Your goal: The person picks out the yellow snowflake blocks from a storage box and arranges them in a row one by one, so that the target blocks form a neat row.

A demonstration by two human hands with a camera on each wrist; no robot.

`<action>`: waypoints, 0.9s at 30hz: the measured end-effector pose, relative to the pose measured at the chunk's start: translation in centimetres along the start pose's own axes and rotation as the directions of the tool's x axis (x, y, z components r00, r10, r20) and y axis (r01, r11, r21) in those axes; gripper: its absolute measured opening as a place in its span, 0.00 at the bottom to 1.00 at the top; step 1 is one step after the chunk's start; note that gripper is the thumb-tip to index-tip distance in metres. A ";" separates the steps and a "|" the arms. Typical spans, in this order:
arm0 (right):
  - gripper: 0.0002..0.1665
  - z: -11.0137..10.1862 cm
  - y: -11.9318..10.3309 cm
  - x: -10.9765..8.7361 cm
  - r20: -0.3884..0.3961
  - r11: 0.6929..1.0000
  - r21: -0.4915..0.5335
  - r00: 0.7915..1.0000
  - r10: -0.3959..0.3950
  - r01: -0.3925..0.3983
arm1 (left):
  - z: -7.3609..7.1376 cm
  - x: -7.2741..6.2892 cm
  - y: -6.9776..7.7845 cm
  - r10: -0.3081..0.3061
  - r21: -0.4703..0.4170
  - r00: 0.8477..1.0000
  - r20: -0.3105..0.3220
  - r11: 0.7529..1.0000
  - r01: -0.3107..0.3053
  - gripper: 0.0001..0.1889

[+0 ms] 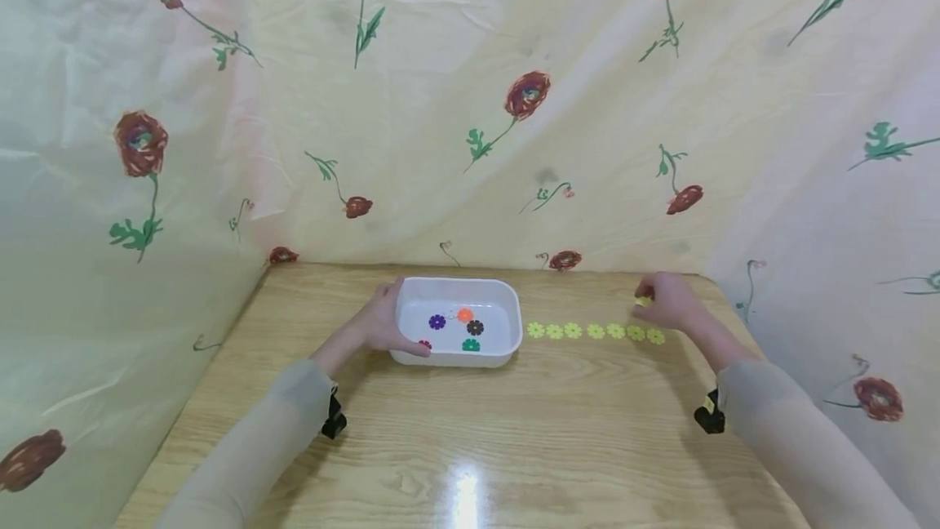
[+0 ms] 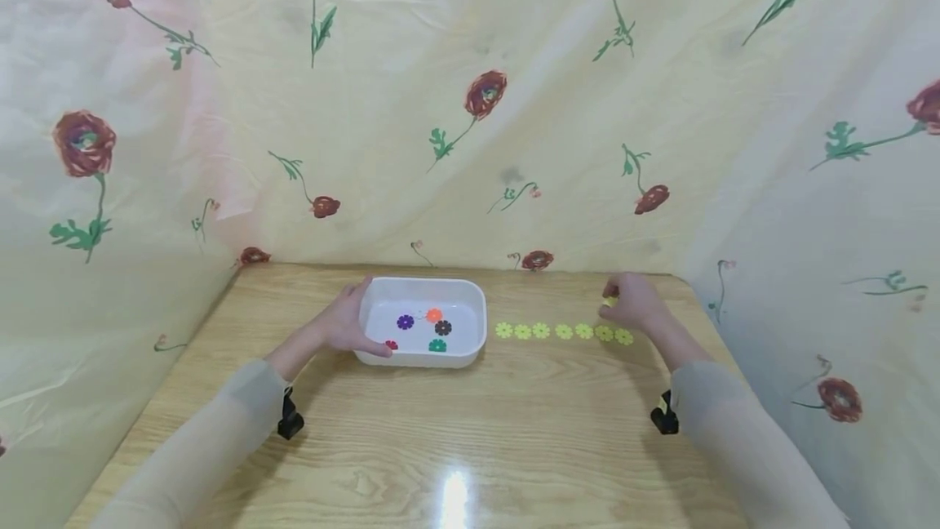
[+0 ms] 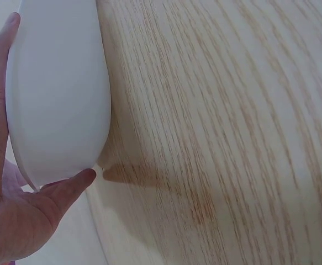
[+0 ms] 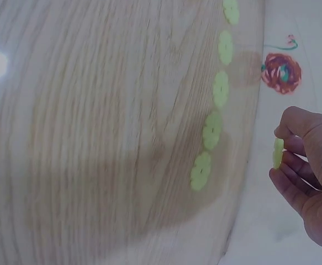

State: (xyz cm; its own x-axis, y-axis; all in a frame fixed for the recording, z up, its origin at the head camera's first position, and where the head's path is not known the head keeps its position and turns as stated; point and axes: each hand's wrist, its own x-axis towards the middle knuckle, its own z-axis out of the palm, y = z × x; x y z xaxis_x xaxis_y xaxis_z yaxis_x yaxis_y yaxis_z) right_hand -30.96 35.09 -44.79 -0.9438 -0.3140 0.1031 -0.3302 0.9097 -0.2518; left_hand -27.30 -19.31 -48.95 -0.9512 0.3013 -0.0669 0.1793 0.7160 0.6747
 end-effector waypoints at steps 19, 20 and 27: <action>0.13 0.1 2.2 -2.2 -0.041 0.999 -0.035 0.999 0.012 -0.014 | 0.0 -0.3 0.1 -0.020 0.027 1.000 0.007 0.999 0.019 0.81; 0.12 0.2 2.3 -2.3 -0.043 0.999 -0.036 0.999 0.013 -0.015 | 0.0 -0.3 0.1 -0.020 0.027 1.000 0.008 0.999 0.020 0.80; 0.13 0.1 2.7 -2.8 -0.018 0.997 -0.026 0.998 0.065 -0.066 | 0.0 -0.5 0.2 -0.021 0.026 1.000 0.011 0.999 0.021 0.80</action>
State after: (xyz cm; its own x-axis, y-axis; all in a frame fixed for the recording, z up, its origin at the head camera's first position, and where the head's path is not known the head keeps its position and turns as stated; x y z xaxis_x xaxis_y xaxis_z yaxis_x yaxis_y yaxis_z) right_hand -29.15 38.37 -45.83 -0.9629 -0.2491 0.1033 -0.2669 0.9352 -0.2328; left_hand -26.81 -19.31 -48.76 -0.9519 0.2930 -0.0892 0.1658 0.7379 0.6542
